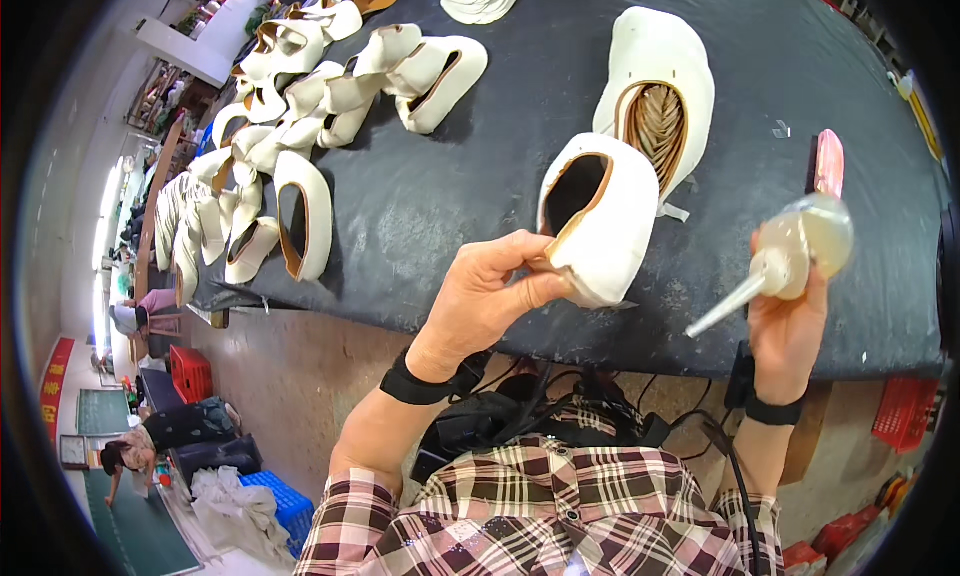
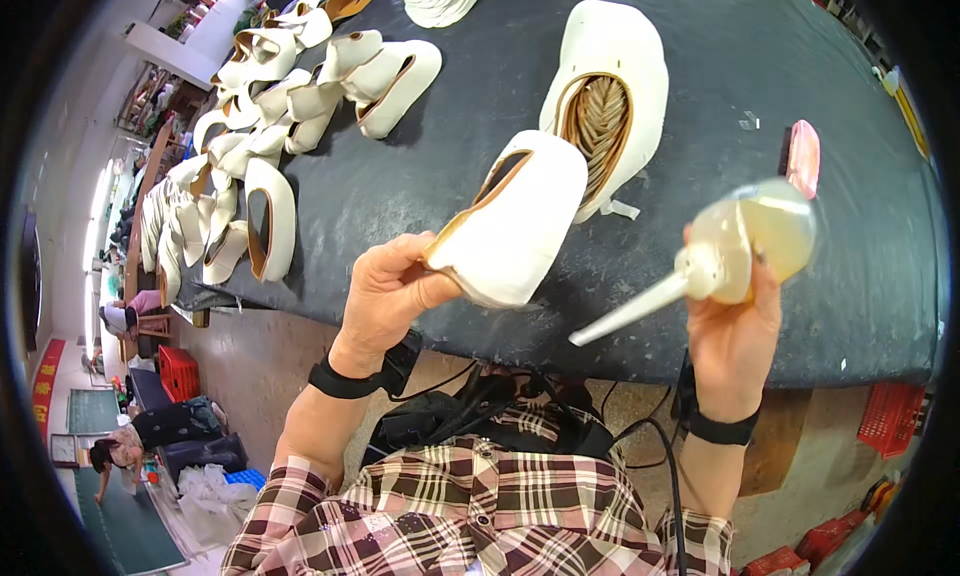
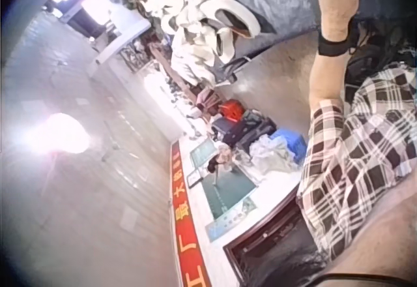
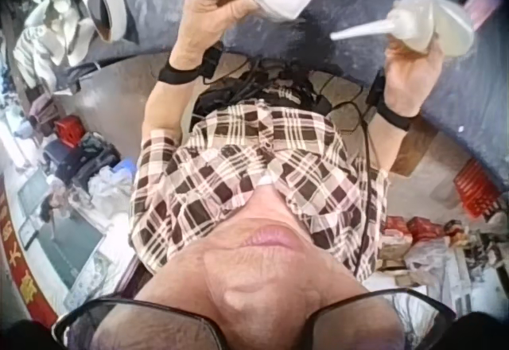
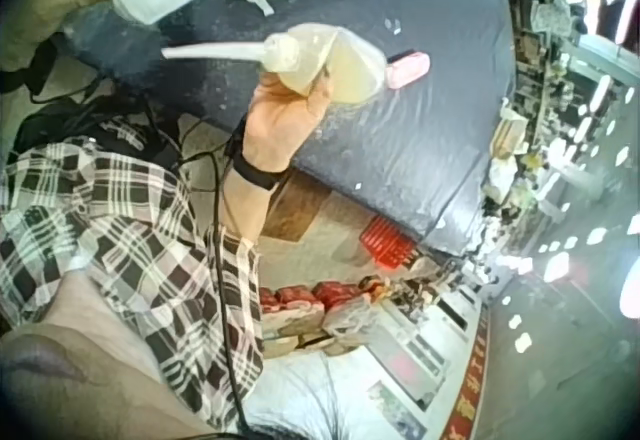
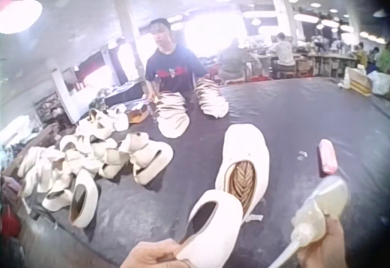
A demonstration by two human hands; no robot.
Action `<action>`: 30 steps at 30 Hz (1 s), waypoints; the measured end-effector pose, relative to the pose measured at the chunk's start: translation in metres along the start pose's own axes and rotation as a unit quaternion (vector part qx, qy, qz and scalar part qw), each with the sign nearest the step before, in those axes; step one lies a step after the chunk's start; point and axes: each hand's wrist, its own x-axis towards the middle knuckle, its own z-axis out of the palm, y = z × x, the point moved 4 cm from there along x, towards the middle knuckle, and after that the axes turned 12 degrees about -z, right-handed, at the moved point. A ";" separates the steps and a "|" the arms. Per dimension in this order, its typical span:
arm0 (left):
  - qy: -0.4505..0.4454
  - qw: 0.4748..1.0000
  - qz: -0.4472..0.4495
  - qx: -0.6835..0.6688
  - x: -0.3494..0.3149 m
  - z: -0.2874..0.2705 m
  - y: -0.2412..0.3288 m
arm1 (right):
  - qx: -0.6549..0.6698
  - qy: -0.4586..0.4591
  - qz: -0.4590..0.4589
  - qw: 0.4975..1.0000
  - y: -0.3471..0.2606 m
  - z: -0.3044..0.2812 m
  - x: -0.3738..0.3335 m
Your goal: Applying glue to the inner edges of white shoe uppers using a squeeze bottle dispenser.
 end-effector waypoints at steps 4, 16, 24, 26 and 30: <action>0.026 0.988 -0.052 -0.142 -0.014 -0.006 0.001 | -0.110 -0.111 -0.141 0.978 0.002 0.062 -0.005; -0.011 0.977 -0.093 -0.192 -0.035 -0.018 0.005 | -0.221 -0.142 -0.189 0.946 0.045 0.104 -0.023; -0.022 0.976 -0.095 -0.196 -0.036 -0.022 0.003 | -0.245 -0.134 -0.197 0.940 0.038 0.091 -0.019; -0.028 0.976 -0.092 -0.195 -0.035 -0.021 0.002 | -0.228 -0.138 -0.195 0.944 0.040 0.089 -0.020; -0.039 0.975 -0.083 -0.202 -0.034 -0.019 0.000 | -0.226 -0.137 -0.196 0.944 0.048 0.094 -0.027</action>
